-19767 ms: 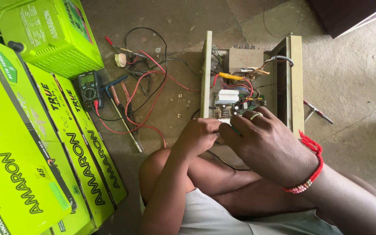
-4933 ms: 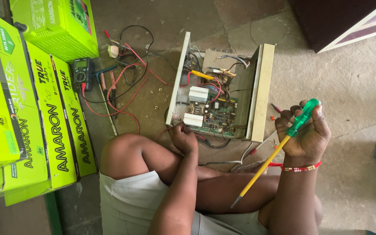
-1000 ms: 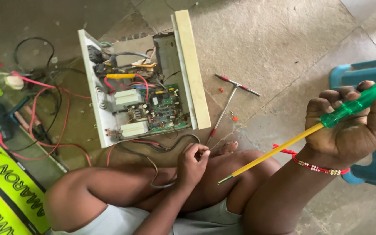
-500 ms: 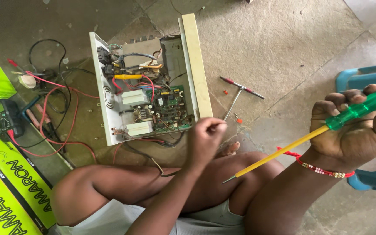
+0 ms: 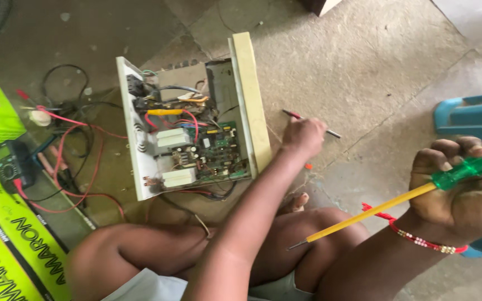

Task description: The person sits on the floor and uses a screwdriver to tighten screws on a circuit board inside an open electronic device. They also use a multimeter to test connections on the board.

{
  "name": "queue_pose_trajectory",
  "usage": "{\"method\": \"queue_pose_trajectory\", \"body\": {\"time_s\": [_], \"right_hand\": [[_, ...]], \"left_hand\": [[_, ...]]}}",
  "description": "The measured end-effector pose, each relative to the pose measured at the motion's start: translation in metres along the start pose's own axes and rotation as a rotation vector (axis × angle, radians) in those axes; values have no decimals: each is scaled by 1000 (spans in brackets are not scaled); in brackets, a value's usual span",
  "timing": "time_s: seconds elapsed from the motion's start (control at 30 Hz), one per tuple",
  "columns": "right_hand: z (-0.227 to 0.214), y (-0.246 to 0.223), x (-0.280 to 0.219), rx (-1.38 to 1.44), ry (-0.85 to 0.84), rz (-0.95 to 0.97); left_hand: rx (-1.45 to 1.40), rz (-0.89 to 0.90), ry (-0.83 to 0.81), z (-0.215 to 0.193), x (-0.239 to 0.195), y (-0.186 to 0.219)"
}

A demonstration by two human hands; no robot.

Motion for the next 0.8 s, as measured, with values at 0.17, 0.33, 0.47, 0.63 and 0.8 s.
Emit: {"method": "queue_pose_trajectory", "body": {"time_s": [0.17, 0.33, 0.47, 0.63, 0.8], "right_hand": [[-3, -2, 1, -28, 32, -9], [5, 1, 1, -34, 40, -14], [11, 0, -1, -37, 40, -25], [15, 3, -2, -60, 58, -55], [16, 5, -1, -64, 69, -53]], "left_hand": [[-300, -225, -207, 17, 7, -46], [-698, -101, -189, 14, 10, -37], [-949, -48, -319, 23, 9, -32], [-906, -121, -330, 17, 6, -39], [-837, -76, -234, -5, 0, -33]]}}
Point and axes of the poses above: each hand's wrist, its own x-axis towards the middle knuckle, its own z-axis out of the palm, y = z × x, the point moved 8 cm from there along x, towards the middle knuckle, and after that the axes turned 6 degrees about -z, right-handed, at the moved point
